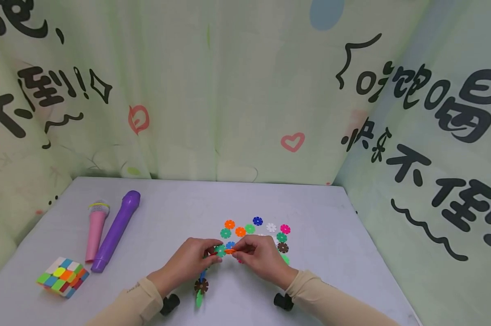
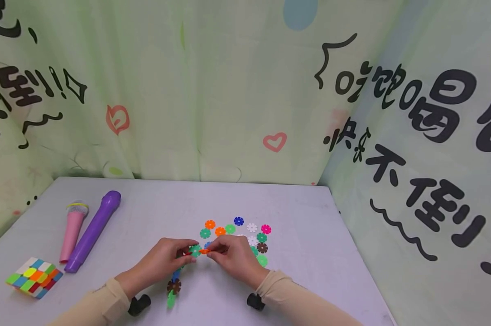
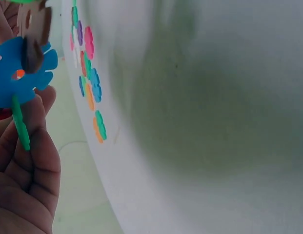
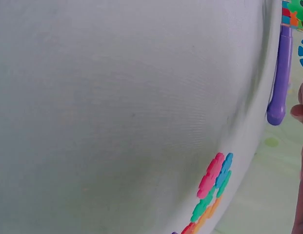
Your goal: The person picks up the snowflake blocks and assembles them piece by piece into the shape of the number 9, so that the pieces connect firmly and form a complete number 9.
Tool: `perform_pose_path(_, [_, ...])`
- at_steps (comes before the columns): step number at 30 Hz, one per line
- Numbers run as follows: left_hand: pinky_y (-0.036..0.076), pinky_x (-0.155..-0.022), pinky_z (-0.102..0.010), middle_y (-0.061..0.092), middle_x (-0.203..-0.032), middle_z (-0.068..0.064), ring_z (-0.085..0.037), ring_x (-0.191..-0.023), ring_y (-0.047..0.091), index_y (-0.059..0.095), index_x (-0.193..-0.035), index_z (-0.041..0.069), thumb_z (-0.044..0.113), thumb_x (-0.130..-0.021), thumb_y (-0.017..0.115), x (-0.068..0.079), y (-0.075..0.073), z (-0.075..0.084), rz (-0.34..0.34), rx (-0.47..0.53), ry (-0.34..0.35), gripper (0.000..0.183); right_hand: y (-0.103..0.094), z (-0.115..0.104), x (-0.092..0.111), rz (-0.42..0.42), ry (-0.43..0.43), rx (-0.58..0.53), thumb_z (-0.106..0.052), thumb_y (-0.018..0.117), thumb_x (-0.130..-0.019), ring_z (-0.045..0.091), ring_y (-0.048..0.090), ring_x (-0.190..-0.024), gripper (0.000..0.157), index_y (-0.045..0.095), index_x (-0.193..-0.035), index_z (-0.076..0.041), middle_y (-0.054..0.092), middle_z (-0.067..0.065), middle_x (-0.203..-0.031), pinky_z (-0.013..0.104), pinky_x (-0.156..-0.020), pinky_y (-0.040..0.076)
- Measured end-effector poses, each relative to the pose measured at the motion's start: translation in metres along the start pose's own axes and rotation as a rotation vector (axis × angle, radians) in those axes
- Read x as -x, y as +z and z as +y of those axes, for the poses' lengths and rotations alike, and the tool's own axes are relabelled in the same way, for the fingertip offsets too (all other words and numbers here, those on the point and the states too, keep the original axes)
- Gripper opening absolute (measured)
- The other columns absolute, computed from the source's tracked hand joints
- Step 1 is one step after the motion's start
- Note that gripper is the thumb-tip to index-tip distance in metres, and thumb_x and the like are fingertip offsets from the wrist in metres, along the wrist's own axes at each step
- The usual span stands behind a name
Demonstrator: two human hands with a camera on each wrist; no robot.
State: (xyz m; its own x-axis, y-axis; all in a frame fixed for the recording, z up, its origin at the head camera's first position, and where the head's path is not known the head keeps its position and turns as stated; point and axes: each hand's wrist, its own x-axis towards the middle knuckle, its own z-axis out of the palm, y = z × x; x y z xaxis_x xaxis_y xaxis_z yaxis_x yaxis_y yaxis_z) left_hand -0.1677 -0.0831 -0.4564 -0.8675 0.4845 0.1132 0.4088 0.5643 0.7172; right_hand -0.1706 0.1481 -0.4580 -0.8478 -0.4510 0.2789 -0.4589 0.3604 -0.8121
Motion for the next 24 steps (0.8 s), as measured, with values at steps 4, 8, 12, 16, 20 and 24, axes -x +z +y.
perform_pose_path(4, [0.049, -0.059, -0.024, 0.062, -0.077, 0.013, -0.006, -0.066, 0.054, 0.070, -0.120, 0.003, 0.016, -0.087, 0.079, 0.000, 0.001, 0.004, -0.002, -0.008, -0.003, 0.037, 0.001, -0.001, 0.000, 0.021, -0.049, 0.043, 0.004, 0.081, -0.080, 0.010, 0.070, -0.072, 0.017, 0.075, -0.088, -0.009, 0.073, -0.002, -0.085, 0.026, -0.066, 0.057])
perform_pose_path(8, [0.048, -0.059, -0.023, 0.061, -0.075, 0.013, -0.005, -0.064, 0.053, 0.070, -0.118, 0.004, 0.015, -0.086, 0.080, 0.000, 0.002, 0.004, 0.023, -0.035, 0.015, 0.035, 0.003, -0.001, -0.002, 0.030, -0.105, 0.090, 0.004, 0.081, -0.080, 0.006, 0.069, -0.074, 0.016, 0.075, -0.088, -0.009, 0.073, -0.003, -0.086, 0.024, -0.067, 0.056])
perform_pose_path(12, [0.047, -0.059, -0.025, 0.060, -0.079, 0.012, -0.007, -0.063, 0.051, 0.069, -0.116, 0.008, 0.018, -0.087, 0.080, -0.002, 0.004, 0.002, 0.034, -0.062, -0.015, 0.032, 0.003, 0.001, -0.005, 0.011, -0.084, 0.097, 0.002, 0.081, -0.081, 0.004, 0.068, -0.073, 0.016, 0.075, -0.091, -0.009, 0.072, -0.003, -0.088, 0.023, -0.067, 0.056])
perform_pose_path(16, [0.048, -0.065, -0.028, 0.063, -0.094, 0.007, -0.010, -0.067, 0.052, 0.067, -0.116, 0.011, 0.022, -0.087, 0.079, -0.004, 0.005, 0.001, 0.038, -0.128, -0.008, 0.034, 0.003, 0.001, -0.008, -0.021, -0.017, 0.059, 0.003, 0.079, -0.082, 0.005, 0.069, -0.076, 0.017, 0.074, -0.096, -0.007, 0.073, -0.001, -0.091, 0.024, -0.068, 0.056])
perform_pose_path(20, [0.052, -0.074, -0.031, 0.067, -0.104, 0.004, -0.008, -0.075, 0.055, 0.068, -0.119, 0.011, 0.024, -0.088, 0.078, -0.003, 0.006, 0.000, 0.052, -0.215, 0.074, 0.034, 0.003, 0.000, -0.009, -0.038, 0.031, 0.002, 0.004, 0.077, -0.084, 0.013, 0.071, -0.080, 0.019, 0.072, -0.100, -0.004, 0.073, 0.002, -0.094, 0.025, -0.068, 0.057])
perform_pose_path(24, [0.052, -0.071, -0.030, 0.067, -0.100, 0.006, -0.006, -0.075, 0.054, 0.070, -0.116, 0.013, 0.023, -0.088, 0.078, -0.001, 0.005, -0.001, 0.065, -0.242, 0.101, 0.031, -0.002, 0.001, -0.010, -0.050, 0.077, -0.006, 0.003, 0.075, -0.086, 0.019, 0.072, -0.083, 0.021, 0.071, -0.104, -0.005, 0.073, 0.005, -0.099, 0.026, -0.070, 0.057])
